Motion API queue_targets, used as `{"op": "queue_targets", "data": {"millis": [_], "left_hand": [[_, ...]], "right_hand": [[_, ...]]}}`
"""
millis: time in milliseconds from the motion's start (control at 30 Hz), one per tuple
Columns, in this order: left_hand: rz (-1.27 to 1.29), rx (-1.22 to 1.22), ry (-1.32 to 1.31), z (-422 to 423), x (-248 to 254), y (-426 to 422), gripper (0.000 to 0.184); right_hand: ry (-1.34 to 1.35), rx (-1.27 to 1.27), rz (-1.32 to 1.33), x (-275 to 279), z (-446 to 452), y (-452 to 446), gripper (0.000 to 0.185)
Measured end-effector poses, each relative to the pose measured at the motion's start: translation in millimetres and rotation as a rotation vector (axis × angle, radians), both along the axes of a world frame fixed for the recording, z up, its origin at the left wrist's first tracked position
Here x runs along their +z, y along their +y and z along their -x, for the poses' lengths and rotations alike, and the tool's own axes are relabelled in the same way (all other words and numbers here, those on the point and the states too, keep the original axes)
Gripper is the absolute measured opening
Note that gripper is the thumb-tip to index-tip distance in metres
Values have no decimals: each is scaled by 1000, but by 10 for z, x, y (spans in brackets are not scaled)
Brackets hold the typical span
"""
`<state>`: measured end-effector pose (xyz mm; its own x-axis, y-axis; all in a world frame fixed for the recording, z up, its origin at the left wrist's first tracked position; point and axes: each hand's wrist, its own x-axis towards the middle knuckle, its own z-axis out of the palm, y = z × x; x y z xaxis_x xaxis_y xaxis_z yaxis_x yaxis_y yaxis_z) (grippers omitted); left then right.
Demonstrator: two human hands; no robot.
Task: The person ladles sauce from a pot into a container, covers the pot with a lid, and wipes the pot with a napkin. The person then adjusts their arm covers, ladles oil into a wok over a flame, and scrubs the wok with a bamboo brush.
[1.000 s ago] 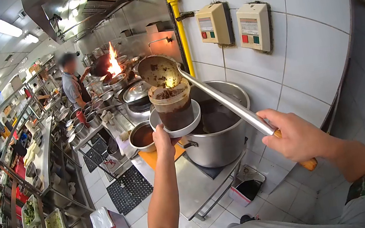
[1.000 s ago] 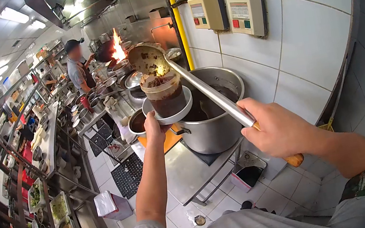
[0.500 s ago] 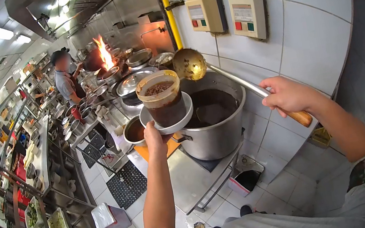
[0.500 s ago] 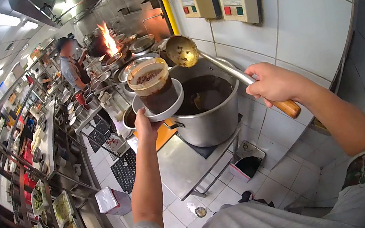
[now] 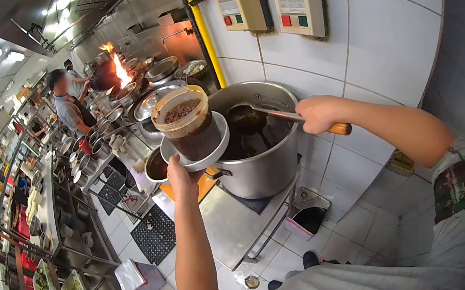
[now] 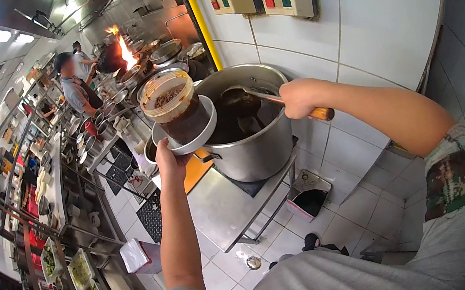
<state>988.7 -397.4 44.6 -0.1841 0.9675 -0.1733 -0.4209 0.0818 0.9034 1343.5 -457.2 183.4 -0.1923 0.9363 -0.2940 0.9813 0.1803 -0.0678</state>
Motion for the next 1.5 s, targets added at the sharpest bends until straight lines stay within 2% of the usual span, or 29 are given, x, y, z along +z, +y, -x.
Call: {"op": "queue_targets", "data": {"millis": [167,300,467,633,933,1033,1133,1233,1500], "left_hand": [[29,16,7,-29,46,-31,48],[36,32,15,-33,54,-39,47],[42,48,2,-60,61,-72,47],[11,45,-13,2,-34,9,46],[-1,12,-26,-14,-8,-23,48],[-7,-2,6,7,1,-14,49],[-1,-7,19,33,-44,9,50],[-11,-11,-7,27,-42,6,50],[-6,-16,-1,22,5,-31,49]], "right_hand": [[-81,5,177,22,202,270,20],[397,-261,358,-122,65,515,12],[1051,-615,716,-129,-239,477,15],[1505,-754,919,-3,-421,175,30],[1740,-697,989,347,-371,-279,32],[1750,-690,903,466,-219,-436,30],[1822,-624,969,543,-166,-457,30],[1848,-655,944,643,-94,-485,41],[1846,-636,873,903,67,-562,41]]}}
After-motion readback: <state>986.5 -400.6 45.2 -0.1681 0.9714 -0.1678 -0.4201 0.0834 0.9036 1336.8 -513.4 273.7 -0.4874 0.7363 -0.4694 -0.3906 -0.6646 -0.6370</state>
